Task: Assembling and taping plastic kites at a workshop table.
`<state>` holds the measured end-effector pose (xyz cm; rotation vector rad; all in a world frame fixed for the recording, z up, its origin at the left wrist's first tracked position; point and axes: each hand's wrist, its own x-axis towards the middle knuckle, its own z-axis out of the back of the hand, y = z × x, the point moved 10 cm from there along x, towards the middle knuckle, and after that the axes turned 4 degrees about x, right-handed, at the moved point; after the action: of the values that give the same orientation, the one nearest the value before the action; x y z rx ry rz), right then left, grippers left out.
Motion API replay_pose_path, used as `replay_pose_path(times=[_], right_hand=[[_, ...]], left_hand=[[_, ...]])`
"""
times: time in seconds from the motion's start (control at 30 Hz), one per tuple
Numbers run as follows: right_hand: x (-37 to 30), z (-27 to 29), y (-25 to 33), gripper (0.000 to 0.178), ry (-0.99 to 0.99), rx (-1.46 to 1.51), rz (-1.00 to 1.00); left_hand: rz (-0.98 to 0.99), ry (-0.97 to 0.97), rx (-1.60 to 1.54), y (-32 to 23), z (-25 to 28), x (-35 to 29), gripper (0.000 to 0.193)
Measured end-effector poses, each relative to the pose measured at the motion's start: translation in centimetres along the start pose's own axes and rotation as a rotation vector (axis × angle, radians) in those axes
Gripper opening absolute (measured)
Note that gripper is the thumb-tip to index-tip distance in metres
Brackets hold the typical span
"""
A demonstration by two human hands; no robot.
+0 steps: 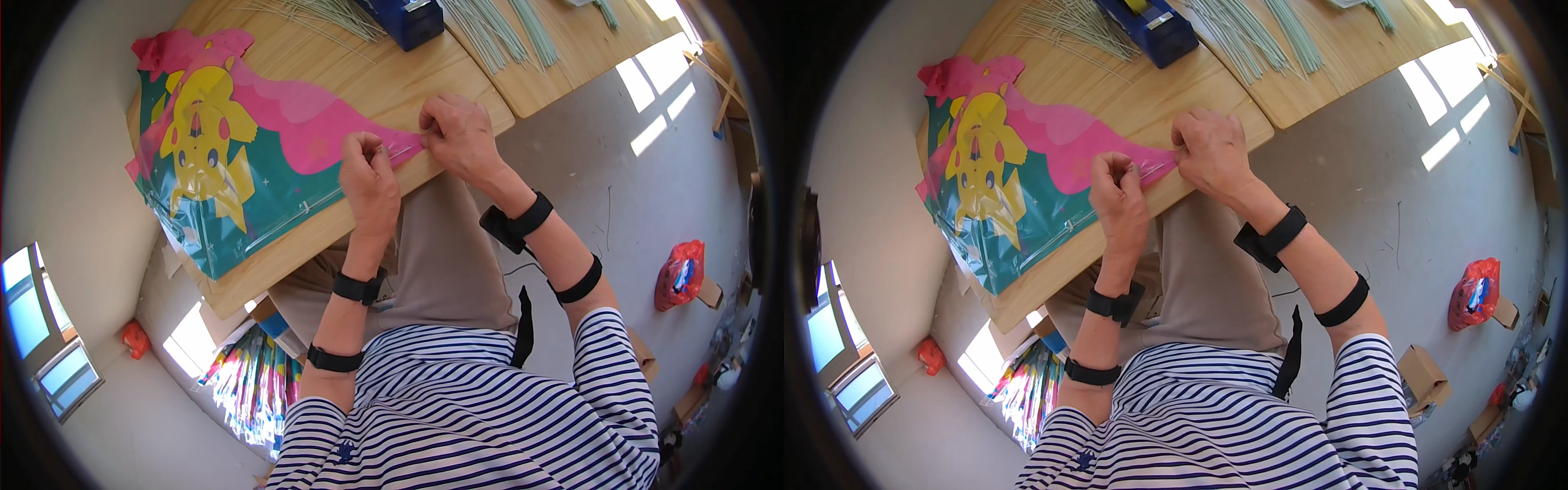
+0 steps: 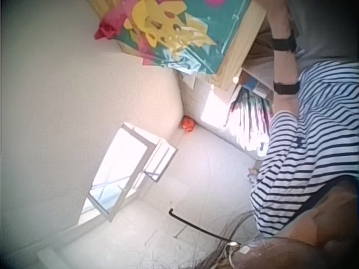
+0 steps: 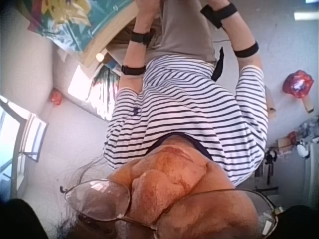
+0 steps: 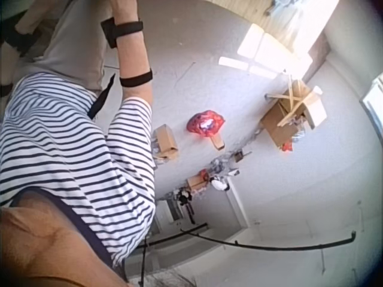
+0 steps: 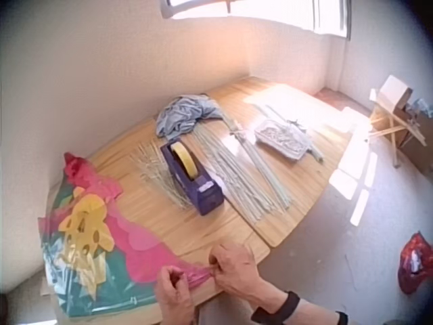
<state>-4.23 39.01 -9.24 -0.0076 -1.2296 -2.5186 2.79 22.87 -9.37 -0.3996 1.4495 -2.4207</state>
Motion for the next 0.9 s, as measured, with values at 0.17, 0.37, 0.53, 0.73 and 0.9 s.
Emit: replay_pose_path(times=[0.17, 0.37, 0.53, 0.73, 0.9], right_hand=[[0.2, 0.1, 0.2, 0.011, 0.021, 0.000, 0.016], [0.0, 1.9, 2.6, 0.012, -0.098, 0.095, 0.120], [-0.4, -1.3, 3.8, 0.012, 0.100, 0.036, 0.255], [-0.3, -1.4, 3.6, 0.011, 0.165, 0.010, 0.301], [-0.3, -1.3, 3.5, 0.012, 0.174, 0.026, 0.331]], left_hand=[[0.004, -0.038, -0.058, 0.8, 0.4, -0.8, 0.009], [-0.029, -0.031, -0.063, 1.0, 0.2, -1.0, 0.009], [-0.047, -0.028, -0.059, 0.6, 0.2, -0.9, 0.009], [-0.068, -0.042, -0.049, 0.4, 0.3, -0.8, 0.008], [-0.088, -0.048, -0.023, 0.3, 0.3, -0.7, 0.008]])
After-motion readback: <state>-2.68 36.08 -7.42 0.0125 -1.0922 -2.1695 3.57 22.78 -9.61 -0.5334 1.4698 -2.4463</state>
